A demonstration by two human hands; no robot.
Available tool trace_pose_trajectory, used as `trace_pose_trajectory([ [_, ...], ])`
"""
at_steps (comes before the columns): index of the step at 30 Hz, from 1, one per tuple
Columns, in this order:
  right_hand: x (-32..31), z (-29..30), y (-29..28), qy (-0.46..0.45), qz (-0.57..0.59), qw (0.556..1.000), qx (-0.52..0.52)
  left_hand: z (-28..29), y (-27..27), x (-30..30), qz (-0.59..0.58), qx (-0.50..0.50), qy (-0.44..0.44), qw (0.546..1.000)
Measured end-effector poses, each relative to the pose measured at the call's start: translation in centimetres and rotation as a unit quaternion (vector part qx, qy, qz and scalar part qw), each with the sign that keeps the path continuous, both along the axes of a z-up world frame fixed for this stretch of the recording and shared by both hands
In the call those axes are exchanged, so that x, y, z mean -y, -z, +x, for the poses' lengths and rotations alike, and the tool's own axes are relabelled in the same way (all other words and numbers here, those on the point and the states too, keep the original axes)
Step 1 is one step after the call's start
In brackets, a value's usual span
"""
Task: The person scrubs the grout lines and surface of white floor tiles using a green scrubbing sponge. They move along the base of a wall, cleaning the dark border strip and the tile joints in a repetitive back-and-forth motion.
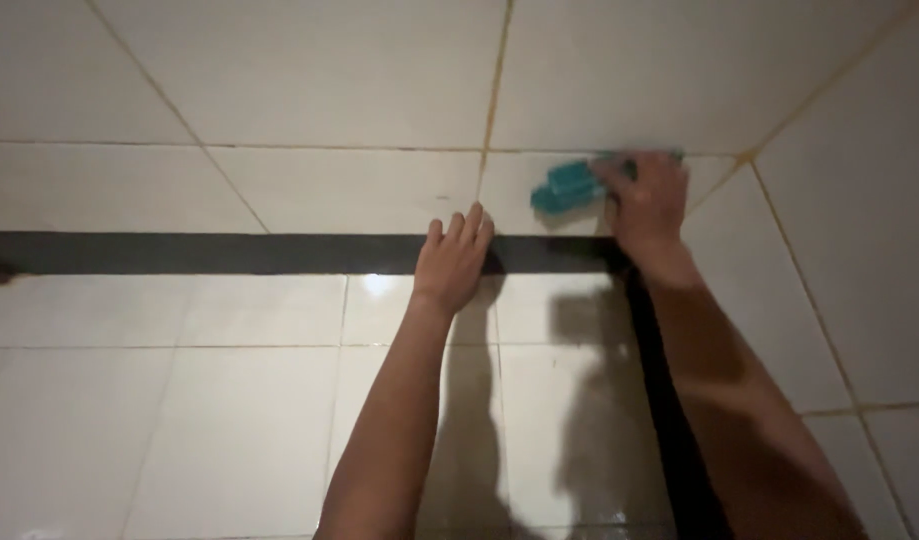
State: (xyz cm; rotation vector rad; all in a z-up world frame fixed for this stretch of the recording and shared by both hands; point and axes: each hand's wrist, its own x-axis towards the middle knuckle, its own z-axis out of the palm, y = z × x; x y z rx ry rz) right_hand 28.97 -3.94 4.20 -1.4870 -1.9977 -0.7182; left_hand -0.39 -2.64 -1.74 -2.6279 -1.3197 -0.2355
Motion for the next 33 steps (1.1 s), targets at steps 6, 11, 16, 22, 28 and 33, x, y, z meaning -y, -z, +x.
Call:
trace_pose_trajectory([
  [6,0.2,3.5,-1.3,0.038,0.061,0.997,0.004,4.0,1.8,-0.7,0.018,0.038,-0.003,0.999],
  [11,1.5,6.3,2.4,0.047,0.023,0.998,-0.02,4.6,-0.1,0.5,-0.006,0.05,0.023,0.998],
  [16,2.9,6.1,5.5,0.133,-0.1,0.985,0.044,2.6,1.2,-0.2,0.011,0.047,0.025,0.999],
  [22,3.7,-1.7,6.4,0.028,-0.286,0.958,0.005,0.1,0.6,-0.7,0.015,0.023,0.052,0.998],
  [28,4.1,-3.7,10.9,-0.049,-0.062,0.993,-0.083,2.7,0.5,-0.1,-0.069,0.031,0.097,0.992],
  [33,4.6,-5.2,10.0,0.039,-0.243,0.969,-0.023,5.9,3.9,-0.3,-0.015,-0.007,0.173,0.985],
])
